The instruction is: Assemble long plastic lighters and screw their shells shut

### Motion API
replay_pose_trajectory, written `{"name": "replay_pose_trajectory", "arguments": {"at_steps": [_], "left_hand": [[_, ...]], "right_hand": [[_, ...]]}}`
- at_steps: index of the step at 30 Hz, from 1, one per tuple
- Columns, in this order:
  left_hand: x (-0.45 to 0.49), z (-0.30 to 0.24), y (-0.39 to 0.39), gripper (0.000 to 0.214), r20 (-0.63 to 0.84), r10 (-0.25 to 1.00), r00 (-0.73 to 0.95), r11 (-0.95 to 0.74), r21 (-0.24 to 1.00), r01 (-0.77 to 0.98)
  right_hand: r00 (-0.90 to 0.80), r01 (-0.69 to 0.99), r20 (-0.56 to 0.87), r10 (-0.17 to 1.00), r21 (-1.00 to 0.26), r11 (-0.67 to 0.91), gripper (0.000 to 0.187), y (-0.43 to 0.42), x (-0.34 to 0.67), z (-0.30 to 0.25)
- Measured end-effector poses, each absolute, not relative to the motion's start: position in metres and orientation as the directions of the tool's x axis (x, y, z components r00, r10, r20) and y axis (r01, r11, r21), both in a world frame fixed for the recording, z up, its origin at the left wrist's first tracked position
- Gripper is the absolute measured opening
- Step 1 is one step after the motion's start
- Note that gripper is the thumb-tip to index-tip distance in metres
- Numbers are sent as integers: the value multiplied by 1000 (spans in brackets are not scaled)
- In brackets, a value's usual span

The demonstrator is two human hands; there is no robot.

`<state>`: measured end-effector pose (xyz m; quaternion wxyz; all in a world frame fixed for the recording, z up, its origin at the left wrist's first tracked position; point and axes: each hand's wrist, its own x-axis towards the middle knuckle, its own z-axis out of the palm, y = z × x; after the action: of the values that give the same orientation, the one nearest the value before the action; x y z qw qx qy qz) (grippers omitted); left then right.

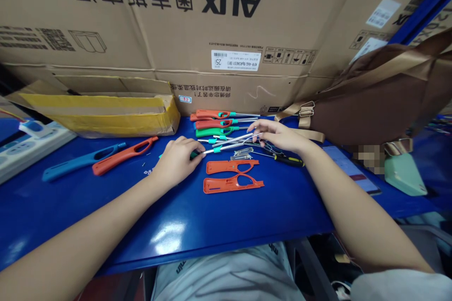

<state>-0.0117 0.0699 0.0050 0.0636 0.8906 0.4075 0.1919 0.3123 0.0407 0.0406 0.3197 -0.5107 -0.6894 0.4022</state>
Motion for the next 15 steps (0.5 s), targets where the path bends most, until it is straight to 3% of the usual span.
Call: {"name": "replay_pose_trajectory", "arguments": {"at_steps": [4,9,15], "left_hand": [[-12,4,71,15,288,748,598,-662,272,698],[-12,4,70,16,292,746,598,-665,268,698],[-10,4,75,18,307,743,594,-665,245,706]], "right_hand": [[-250,438,40,967,-886,150,16,42,313,42],[-154,452,151,976,-868,206,10,47,319,36],[-2,401,310,951,-871,285,24,57,327,31]]}}
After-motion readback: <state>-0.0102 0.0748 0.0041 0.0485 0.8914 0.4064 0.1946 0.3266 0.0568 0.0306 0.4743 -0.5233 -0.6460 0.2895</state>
